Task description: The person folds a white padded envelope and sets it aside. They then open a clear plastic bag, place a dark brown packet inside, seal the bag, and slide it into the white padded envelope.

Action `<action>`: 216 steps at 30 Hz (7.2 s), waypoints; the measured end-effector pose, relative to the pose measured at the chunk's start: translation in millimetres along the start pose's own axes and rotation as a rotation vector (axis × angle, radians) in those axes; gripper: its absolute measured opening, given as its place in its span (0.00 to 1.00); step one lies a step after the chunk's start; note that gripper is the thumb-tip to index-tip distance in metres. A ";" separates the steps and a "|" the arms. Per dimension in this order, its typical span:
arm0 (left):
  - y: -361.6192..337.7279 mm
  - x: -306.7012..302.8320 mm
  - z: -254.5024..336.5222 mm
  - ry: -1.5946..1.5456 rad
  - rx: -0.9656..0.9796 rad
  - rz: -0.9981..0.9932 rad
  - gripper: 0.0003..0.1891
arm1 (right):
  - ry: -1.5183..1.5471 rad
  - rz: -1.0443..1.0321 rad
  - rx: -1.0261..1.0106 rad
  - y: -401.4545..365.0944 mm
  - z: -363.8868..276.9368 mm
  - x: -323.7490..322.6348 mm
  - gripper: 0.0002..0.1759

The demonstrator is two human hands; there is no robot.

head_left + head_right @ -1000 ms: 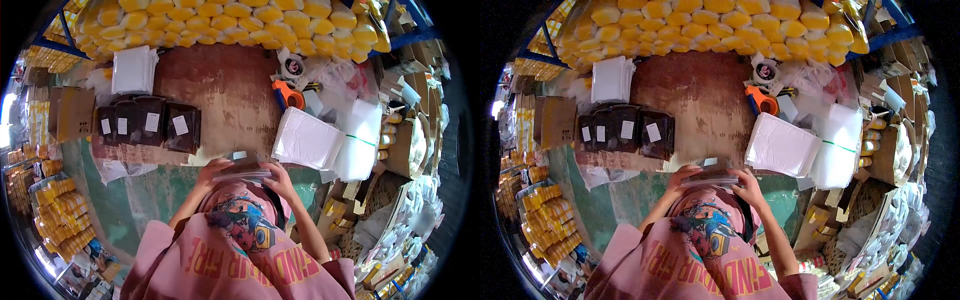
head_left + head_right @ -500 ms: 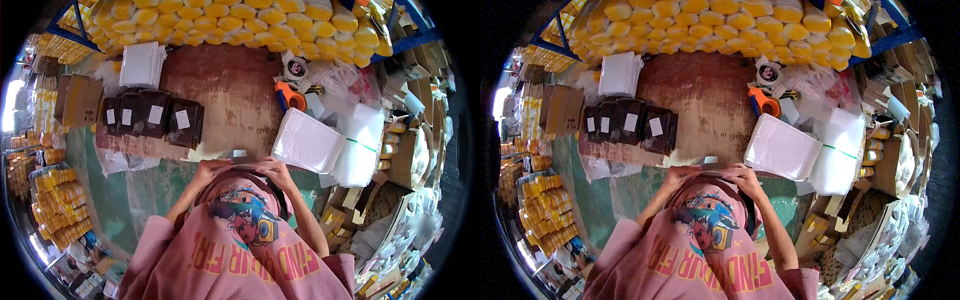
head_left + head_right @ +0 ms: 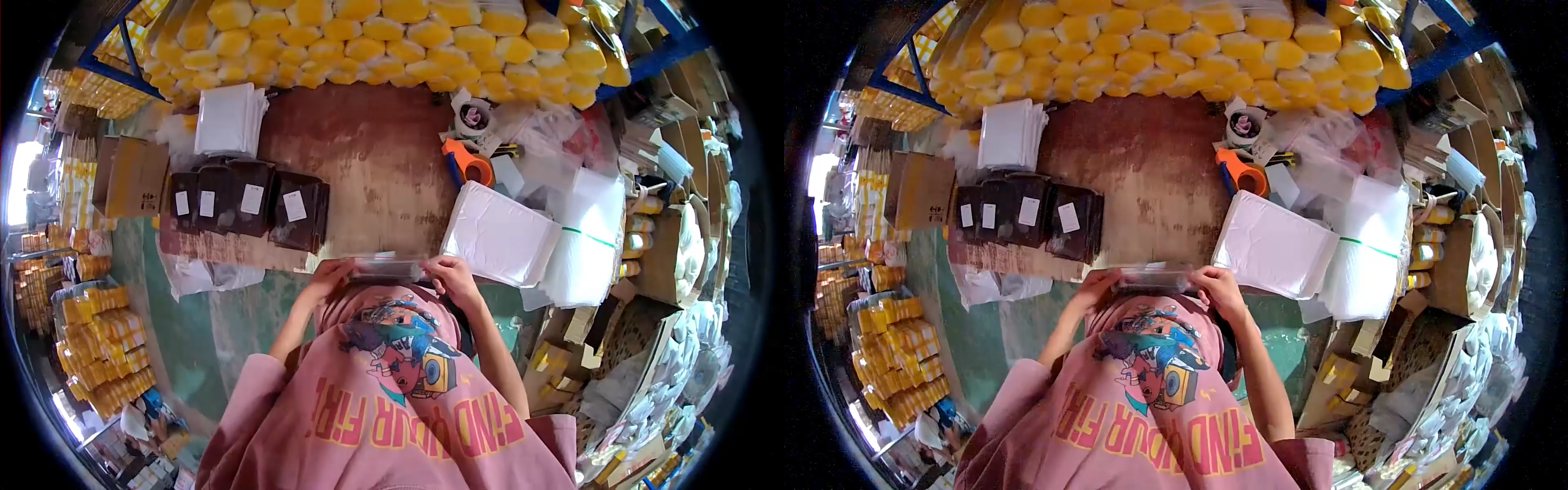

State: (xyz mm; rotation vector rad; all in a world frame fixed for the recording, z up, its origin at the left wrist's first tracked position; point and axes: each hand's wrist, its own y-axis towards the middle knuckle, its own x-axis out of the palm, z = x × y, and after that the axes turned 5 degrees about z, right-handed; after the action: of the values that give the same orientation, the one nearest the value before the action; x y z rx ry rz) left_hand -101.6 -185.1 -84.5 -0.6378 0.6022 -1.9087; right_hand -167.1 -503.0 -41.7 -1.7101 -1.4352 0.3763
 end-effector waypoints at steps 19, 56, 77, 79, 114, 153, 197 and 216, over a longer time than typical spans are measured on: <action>65.7 115.2 100.3 0.640 0.024 -0.535 0.18 | 0.022 0.157 -0.202 -3.2 18.0 6.7 0.09; 87.8 108.3 98.8 0.614 -0.010 -0.604 0.18 | 0.032 0.177 -0.148 -5.0 11.0 10.8 0.09; 59.0 93.0 109.5 1.124 0.300 -0.414 0.17 | 0.015 0.290 -0.133 3.0 24.0 18.7 0.09; 56.6 80.3 109.4 1.169 0.239 -0.402 0.16 | 0.086 0.250 -0.086 4.1 24.6 17.4 0.09; 24.8 28.6 14.9 0.123 0.291 0.020 0.11 | -0.435 0.058 -0.478 3.5 41.9 26.7 0.15; 83.6 206.7 110.5 0.780 0.063 -0.999 0.21 | 0.847 0.487 -0.355 -158.6 94.5 -1.8 0.44; 10.0 218.4 159.7 1.065 0.823 -1.106 0.10 | 0.639 0.657 -0.523 -156.9 10.8 -13.3 0.37; -46.1 217.2 108.6 1.078 0.725 -0.789 0.04 | 0.751 0.516 -0.332 -92.3 7.4 -8.9 0.25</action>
State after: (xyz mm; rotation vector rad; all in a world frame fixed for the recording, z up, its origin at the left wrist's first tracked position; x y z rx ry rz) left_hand -139.4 -380.3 62.2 0.8210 0.2146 -2.9337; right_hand -235.5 -509.9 21.0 -2.1627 -0.5190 -0.2490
